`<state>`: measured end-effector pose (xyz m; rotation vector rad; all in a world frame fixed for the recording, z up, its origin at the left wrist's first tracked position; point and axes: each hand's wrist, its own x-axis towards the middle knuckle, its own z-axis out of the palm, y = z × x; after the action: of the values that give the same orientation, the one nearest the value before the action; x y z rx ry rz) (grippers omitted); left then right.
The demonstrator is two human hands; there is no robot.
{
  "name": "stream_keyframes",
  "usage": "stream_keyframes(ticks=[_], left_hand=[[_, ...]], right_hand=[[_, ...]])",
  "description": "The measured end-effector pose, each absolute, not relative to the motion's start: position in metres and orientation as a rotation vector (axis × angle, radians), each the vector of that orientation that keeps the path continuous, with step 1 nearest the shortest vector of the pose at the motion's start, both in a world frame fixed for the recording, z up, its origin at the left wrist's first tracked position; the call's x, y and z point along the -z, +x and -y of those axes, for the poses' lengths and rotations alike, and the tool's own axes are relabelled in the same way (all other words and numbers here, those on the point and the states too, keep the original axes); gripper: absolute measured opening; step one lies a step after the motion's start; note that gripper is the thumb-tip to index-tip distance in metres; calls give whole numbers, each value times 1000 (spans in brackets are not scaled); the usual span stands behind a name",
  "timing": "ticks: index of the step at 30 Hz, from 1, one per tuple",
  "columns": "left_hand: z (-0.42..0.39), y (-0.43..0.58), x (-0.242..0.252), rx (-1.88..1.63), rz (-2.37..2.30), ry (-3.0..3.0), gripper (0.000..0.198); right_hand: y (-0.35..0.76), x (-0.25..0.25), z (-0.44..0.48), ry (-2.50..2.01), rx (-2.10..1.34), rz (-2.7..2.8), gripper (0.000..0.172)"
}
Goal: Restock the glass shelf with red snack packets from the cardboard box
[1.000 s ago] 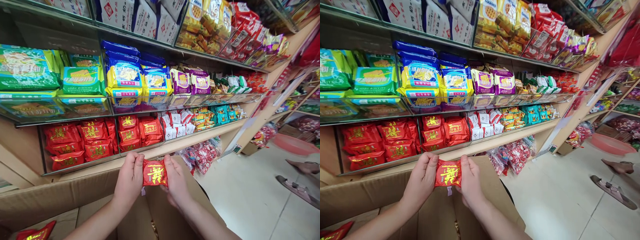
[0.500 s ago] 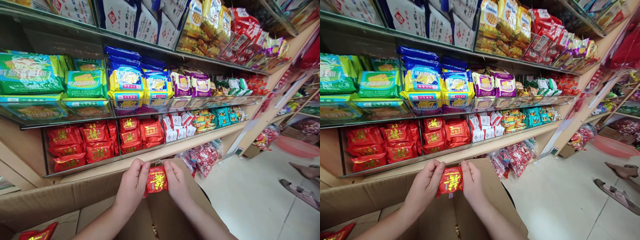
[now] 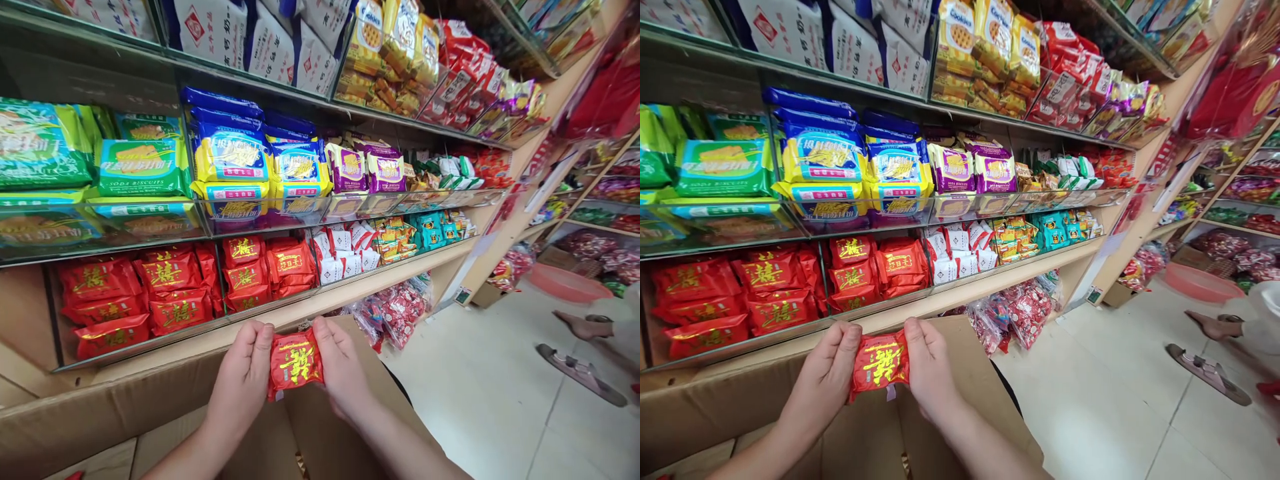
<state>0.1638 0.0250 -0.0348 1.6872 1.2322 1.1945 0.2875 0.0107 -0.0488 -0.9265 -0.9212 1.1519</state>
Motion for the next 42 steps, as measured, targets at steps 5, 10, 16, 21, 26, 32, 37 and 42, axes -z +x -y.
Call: stream_keyframes(ticks=[5,10,16,21,26,32,37,42], left_hand=[[-27,156,26,-1049,-1199,2044,15],[-25,157,14,-759,-955,2233,42],[-24,166,20,-670,-885,1718,46],[-21,176,17,-1016,-1006,1172,27],[-20,173,9,-1029,-957,930,23],[-23,170,8,-991,-1040,986,27],[-24,169,13,-965,-1027,1029,27],[-25,168,15,-955,-1031,1034,24]], right_hand=[[304,60,-13,-1117,-883,1237,37],[306,60,-9,-1108,-747,1607,35],[307,57,-11,-1155,-819,1300,40],[305,52,-12,-938,-1262,997,34],[303,48,-5,-919,-1307,1059,29],[308,50,-4,-1000,-1275,1039,27],[308,53,-5,-1014,-1272,1044,28],[307,53,-5,-1023,-1286,1049,27]])
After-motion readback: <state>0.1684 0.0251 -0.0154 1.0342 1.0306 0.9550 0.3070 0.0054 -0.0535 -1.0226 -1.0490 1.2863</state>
